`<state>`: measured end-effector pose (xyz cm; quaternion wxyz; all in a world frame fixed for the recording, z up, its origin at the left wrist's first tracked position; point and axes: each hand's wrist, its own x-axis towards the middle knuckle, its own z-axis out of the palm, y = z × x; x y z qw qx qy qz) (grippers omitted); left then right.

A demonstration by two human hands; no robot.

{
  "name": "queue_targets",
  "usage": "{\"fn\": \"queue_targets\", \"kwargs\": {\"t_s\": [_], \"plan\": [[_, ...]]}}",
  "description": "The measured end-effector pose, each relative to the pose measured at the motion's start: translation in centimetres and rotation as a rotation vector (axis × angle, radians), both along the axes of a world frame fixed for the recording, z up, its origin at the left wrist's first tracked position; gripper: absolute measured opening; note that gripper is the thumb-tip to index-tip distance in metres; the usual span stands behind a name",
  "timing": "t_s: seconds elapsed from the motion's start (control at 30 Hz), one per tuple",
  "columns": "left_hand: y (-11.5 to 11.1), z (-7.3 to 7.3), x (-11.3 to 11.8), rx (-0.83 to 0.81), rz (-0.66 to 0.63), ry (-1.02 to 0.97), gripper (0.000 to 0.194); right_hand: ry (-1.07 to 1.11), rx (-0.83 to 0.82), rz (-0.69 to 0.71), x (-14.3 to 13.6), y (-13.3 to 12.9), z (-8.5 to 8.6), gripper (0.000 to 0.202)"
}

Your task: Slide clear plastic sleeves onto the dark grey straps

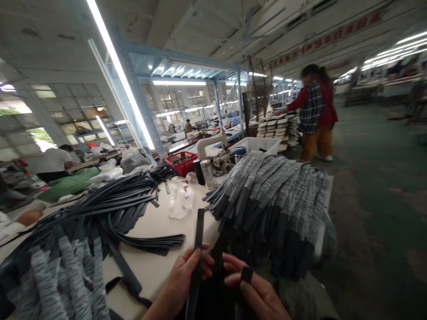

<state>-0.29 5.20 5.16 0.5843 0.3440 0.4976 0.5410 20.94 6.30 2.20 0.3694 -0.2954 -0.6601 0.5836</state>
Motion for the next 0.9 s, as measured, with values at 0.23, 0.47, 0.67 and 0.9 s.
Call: {"fn": "queue_targets", "kwargs": {"t_s": [0.23, 0.47, 0.67, 0.9], "plan": [[-1.9, -0.9, 3.8, -0.053, -0.444, 0.075, 0.041, 0.429, -0.162, -0.141, -0.9, 3.6, 3.4, 0.033], [-3.2, -0.3, 5.3, -0.130, -0.469, 0.194, 0.042, 0.574, -0.123, -0.277, -0.8, 4.0, 2.7, 0.028], [-2.1, 0.1, 6.3, 0.198, -0.218, 0.281, 0.046, 0.433, -0.051, -0.284, -2.5, 2.4, 2.0, 0.032], [-3.4, -1.7, 7.1, 0.114, -0.387, 0.391, 0.036, 0.469, -0.181, -0.409, -1.6, 1.8, 2.9, 0.034]]}}
